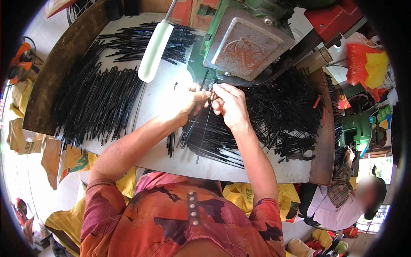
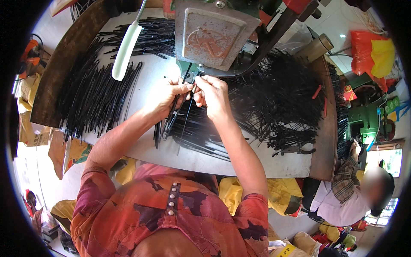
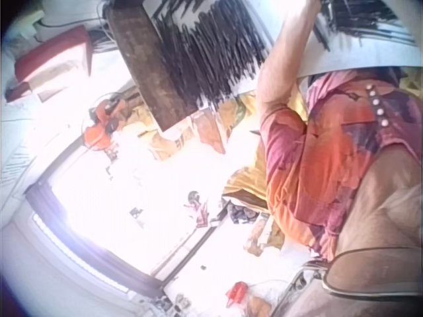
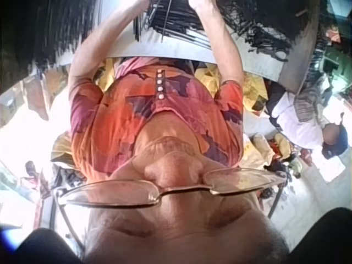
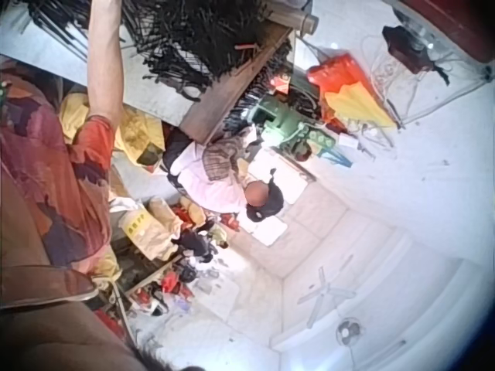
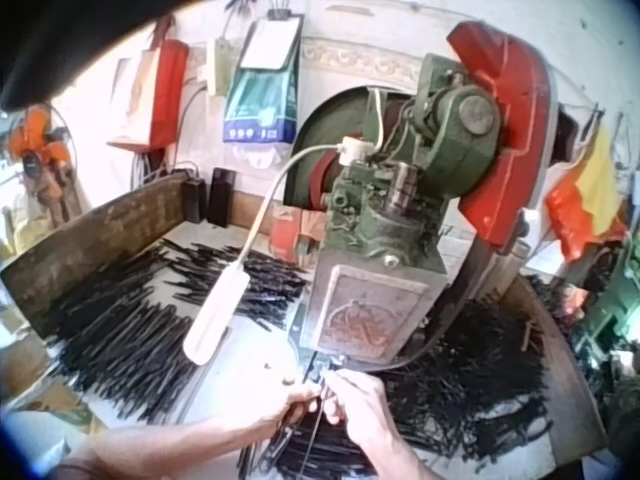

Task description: The person assembles small black plastic strips and metal brackets using a manual press machine and pliers.

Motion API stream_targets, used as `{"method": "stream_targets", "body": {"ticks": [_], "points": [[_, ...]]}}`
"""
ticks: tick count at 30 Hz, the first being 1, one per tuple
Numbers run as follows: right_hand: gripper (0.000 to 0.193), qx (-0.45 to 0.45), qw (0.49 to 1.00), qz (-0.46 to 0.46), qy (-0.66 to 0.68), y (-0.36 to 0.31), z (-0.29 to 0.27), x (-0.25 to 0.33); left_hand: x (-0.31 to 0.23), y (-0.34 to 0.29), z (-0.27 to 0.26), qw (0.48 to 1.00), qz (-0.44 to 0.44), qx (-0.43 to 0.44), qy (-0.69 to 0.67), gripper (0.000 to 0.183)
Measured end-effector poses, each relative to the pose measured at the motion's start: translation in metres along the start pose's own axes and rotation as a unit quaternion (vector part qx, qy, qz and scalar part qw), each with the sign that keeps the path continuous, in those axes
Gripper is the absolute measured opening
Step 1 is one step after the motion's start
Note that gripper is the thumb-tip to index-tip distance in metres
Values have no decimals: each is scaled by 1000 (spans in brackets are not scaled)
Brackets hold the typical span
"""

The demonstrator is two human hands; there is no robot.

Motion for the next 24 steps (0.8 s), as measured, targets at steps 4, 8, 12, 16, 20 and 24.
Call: {"method": "stream_targets", "body": {"ticks": [4, 8, 12, 16, 20, 24], "points": [[18, 13, 999, 30, 5, -3, -1, -3, -1, 1, -1, 1000, 2, -10, 8, 13], [19, 31, 994, 54, -90, -14, -8, -1, -5, -1, -2, 999, -1, -28, 24, 11], [15, 39, 952, 11, -304, -43, -43, 15, -8, 3, 4, 995, -19, 19, 96, 10], [14, 77, 894, -7, -440, -82, -63, 21, -23, 2, 5, 995, 2, 30, 97, 16], [24, 155, 774, -57, -612, -121, -49, 26, -31, 4, -4, 983, -11, 41, 178, 20], [28, 139, 675, -69, -722, -146, -47, 13, -47, -5, -20, 959, -31, 51, 277, 21]]}}
Point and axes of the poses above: each hand's wrist, its own y-axis towards the middle knuckle, its own z-axis out of the palm, x = y × z, the point moved 8 cm from there along y, towards the middle knuckle, and after that the axes turned 11 degrees about -y, right-handed, at the moved point
